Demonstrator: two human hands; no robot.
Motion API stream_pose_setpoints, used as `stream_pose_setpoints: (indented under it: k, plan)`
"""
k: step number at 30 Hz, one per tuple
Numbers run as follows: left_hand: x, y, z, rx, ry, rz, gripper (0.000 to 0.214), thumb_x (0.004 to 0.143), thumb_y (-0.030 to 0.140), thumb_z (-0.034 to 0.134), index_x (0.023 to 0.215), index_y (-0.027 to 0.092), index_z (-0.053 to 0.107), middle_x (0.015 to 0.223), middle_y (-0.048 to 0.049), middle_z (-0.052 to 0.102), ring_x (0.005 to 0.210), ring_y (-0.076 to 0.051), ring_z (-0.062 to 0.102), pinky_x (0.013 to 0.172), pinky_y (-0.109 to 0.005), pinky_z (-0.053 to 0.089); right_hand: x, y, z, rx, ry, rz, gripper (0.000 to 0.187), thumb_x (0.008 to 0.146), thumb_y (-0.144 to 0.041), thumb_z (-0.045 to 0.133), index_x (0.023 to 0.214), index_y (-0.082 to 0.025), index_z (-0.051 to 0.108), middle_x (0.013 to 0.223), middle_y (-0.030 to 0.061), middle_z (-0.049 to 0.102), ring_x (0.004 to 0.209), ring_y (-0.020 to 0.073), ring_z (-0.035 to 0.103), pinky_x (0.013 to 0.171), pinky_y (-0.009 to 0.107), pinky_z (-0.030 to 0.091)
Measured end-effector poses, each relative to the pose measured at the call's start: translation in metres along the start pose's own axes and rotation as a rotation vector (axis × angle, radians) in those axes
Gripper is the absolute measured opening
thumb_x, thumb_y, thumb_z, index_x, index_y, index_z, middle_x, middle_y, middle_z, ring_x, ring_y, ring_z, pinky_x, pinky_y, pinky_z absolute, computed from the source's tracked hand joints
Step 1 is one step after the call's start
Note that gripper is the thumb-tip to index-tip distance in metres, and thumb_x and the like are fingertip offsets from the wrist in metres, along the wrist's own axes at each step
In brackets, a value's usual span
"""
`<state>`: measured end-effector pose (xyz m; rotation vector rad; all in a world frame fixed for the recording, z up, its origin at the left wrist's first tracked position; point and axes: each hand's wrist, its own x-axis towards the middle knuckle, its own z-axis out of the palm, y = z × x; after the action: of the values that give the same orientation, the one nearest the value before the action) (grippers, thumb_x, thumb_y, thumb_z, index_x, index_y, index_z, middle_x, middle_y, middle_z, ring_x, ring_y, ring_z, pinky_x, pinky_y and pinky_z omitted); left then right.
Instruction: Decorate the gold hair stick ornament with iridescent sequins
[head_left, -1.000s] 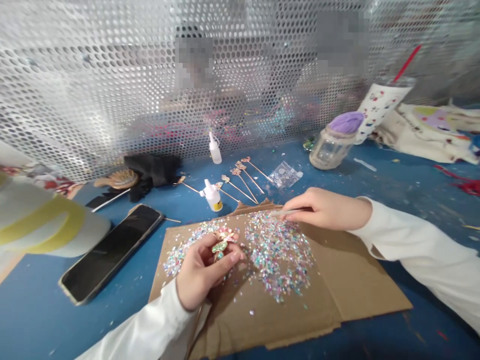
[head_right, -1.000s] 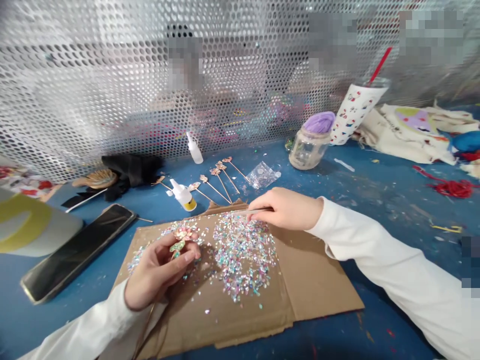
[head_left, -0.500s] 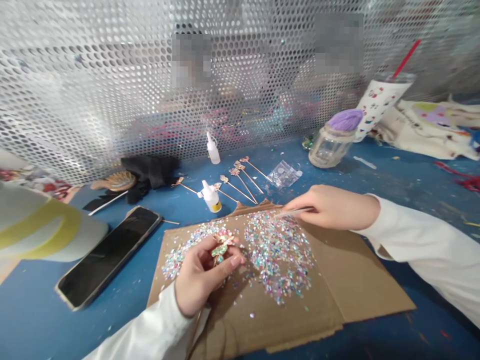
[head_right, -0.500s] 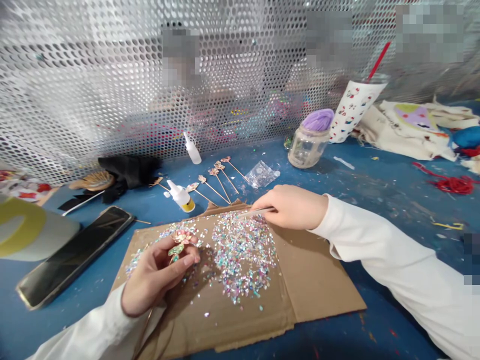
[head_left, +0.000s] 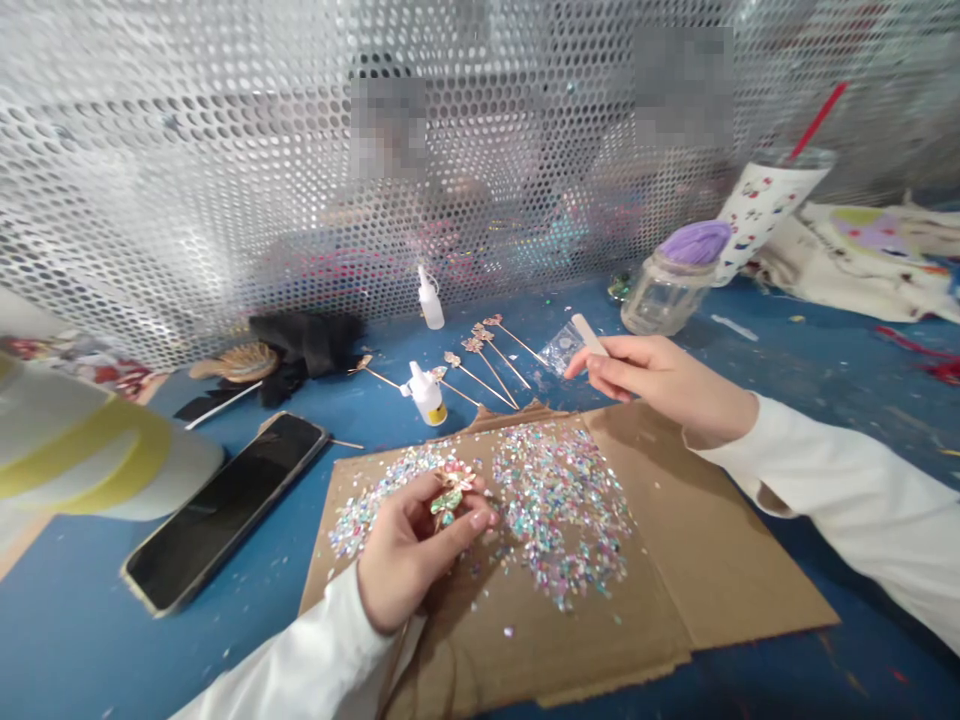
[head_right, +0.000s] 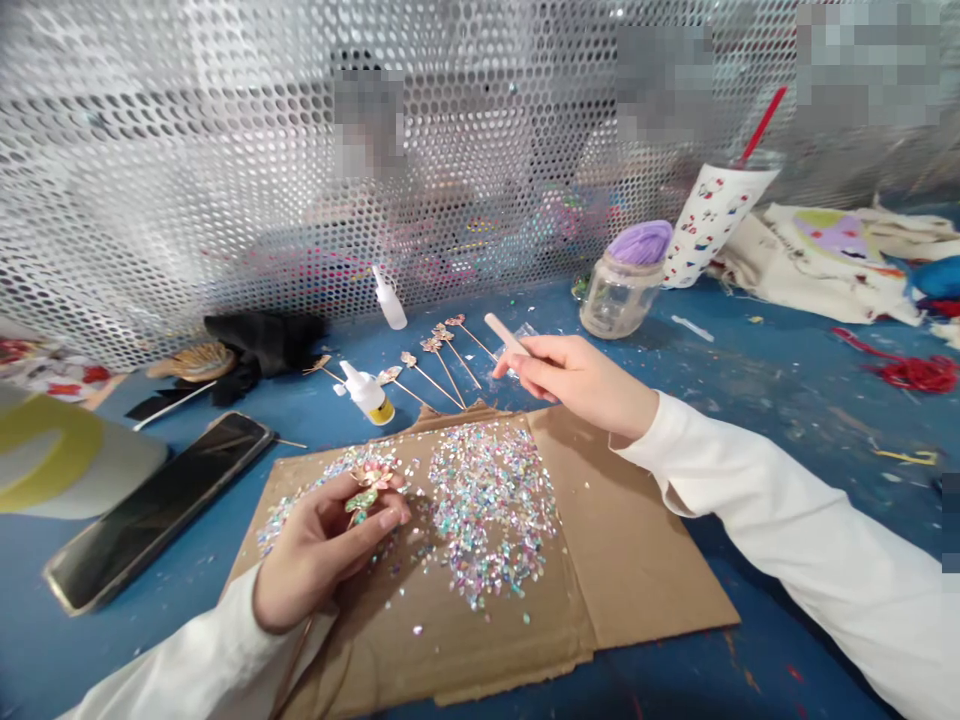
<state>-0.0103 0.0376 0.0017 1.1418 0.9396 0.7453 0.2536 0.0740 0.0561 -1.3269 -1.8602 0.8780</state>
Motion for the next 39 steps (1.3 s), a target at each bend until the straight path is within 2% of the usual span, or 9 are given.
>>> stream_pose_setpoints:
  k: [5, 8, 10, 14, 17, 20, 22, 28, 39]
  plan:
    - [0.0, 0.002, 0.002, 0.009, -0.023, 0.063, 0.018, 0.069, 0.02, 0.067, 0.083, 0.015, 0.058, 0.066, 0.0016, 0.061, 0.056, -0.006, 0.054, 0.054, -0.014, 0.044, -0.018, -0.01, 0.027, -0.225, 0.094, -0.214, 0.01, 0.082, -0.018, 0.055, 0.084, -0.017, 0.065, 0.068, -0.001, 0.058, 0.055, 0.009, 0.048, 0.052, 0.021, 0.033]
    - [-0.001, 0.002, 0.003, 0.081, -0.07, 0.133, 0.014, 0.071, 0.017, 0.065, 0.082, 0.013, 0.06, 0.069, 0.0001, 0.061, 0.067, -0.008, 0.056, 0.063, -0.016, 0.045, -0.036, -0.024, 0.049, -0.376, -0.106, -0.568, 0.014, 0.085, -0.016, 0.052, 0.091, -0.016, 0.065, 0.068, -0.0006, 0.06, 0.057, 0.0103, 0.05, 0.055, 0.023, 0.033]
    - [-0.002, 0.002, 0.004, 0.112, -0.105, 0.171, 0.011, 0.071, 0.016, 0.065, 0.081, 0.012, 0.06, 0.07, -0.0008, 0.061, 0.068, -0.009, 0.056, 0.066, -0.017, 0.045, -0.043, -0.032, 0.057, -0.462, -0.187, -0.647, 0.018, 0.086, -0.015, 0.048, 0.086, -0.014, 0.065, 0.057, -0.0008, 0.052, 0.05, 0.0109, 0.043, 0.048, 0.026, 0.027]
    - [-0.003, 0.002, 0.005, 0.112, -0.123, 0.183, 0.012, 0.072, 0.016, 0.064, 0.082, 0.011, 0.059, 0.07, -0.0017, 0.061, 0.068, -0.01, 0.056, 0.066, -0.019, 0.044, -0.036, -0.034, 0.049, -0.305, -0.067, -0.445, 0.017, 0.085, -0.012, 0.047, 0.095, -0.011, 0.061, 0.078, 0.0035, 0.056, 0.068, 0.0117, 0.049, 0.061, 0.024, 0.035]
    - [-0.003, 0.001, 0.005, 0.114, -0.116, 0.178, 0.014, 0.071, 0.016, 0.064, 0.083, 0.011, 0.059, 0.069, -0.0019, 0.061, 0.068, -0.01, 0.055, 0.065, -0.02, 0.044, -0.019, -0.02, 0.037, -0.127, 0.065, -0.253, 0.022, 0.09, -0.02, 0.042, 0.084, -0.015, 0.062, 0.086, 0.0039, 0.055, 0.082, 0.0137, 0.051, 0.074, 0.026, 0.037]
    - [-0.003, 0.001, 0.005, 0.125, -0.122, 0.18, 0.013, 0.072, 0.016, 0.064, 0.082, 0.011, 0.058, 0.07, -0.0022, 0.061, 0.068, -0.01, 0.055, 0.065, -0.02, 0.044, -0.008, -0.003, 0.035, 0.098, 0.158, -0.009, 0.026, 0.091, -0.031, 0.041, 0.08, -0.017, 0.06, 0.075, 0.0028, 0.056, 0.07, 0.0134, 0.053, 0.066, 0.026, 0.039]
    - [-0.002, 0.001, 0.005, 0.14, -0.119, 0.183, 0.013, 0.072, 0.017, 0.063, 0.083, 0.011, 0.059, 0.07, -0.0021, 0.061, 0.068, -0.01, 0.055, 0.066, -0.02, 0.044, -0.006, 0.008, 0.039, 0.26, 0.125, 0.088, 0.025, 0.087, -0.035, 0.046, 0.077, -0.015, 0.057, 0.068, 0.003, 0.058, 0.063, 0.0136, 0.055, 0.06, 0.026, 0.041]
    - [-0.002, 0.001, 0.005, 0.157, -0.101, 0.176, 0.01, 0.072, 0.016, 0.063, 0.08, 0.012, 0.059, 0.07, -0.0012, 0.06, 0.069, -0.01, 0.055, 0.068, -0.02, 0.043, -0.004, 0.025, 0.047, 0.318, 0.102, 0.139, 0.021, 0.079, -0.031, 0.057, 0.079, -0.011, 0.06, 0.066, 0.0062, 0.061, 0.058, 0.0143, 0.059, 0.056, 0.025, 0.045]
    - [-0.002, 0.001, 0.005, 0.163, -0.082, 0.152, 0.013, 0.073, 0.018, 0.062, 0.084, 0.011, 0.059, 0.072, -0.0023, 0.06, 0.07, -0.011, 0.055, 0.067, -0.02, 0.044, -0.004, 0.025, 0.048, 0.349, 0.041, 0.166, 0.018, 0.076, -0.027, 0.059, 0.075, -0.009, 0.06, 0.066, 0.0071, 0.062, 0.057, 0.0131, 0.059, 0.055, 0.023, 0.048]
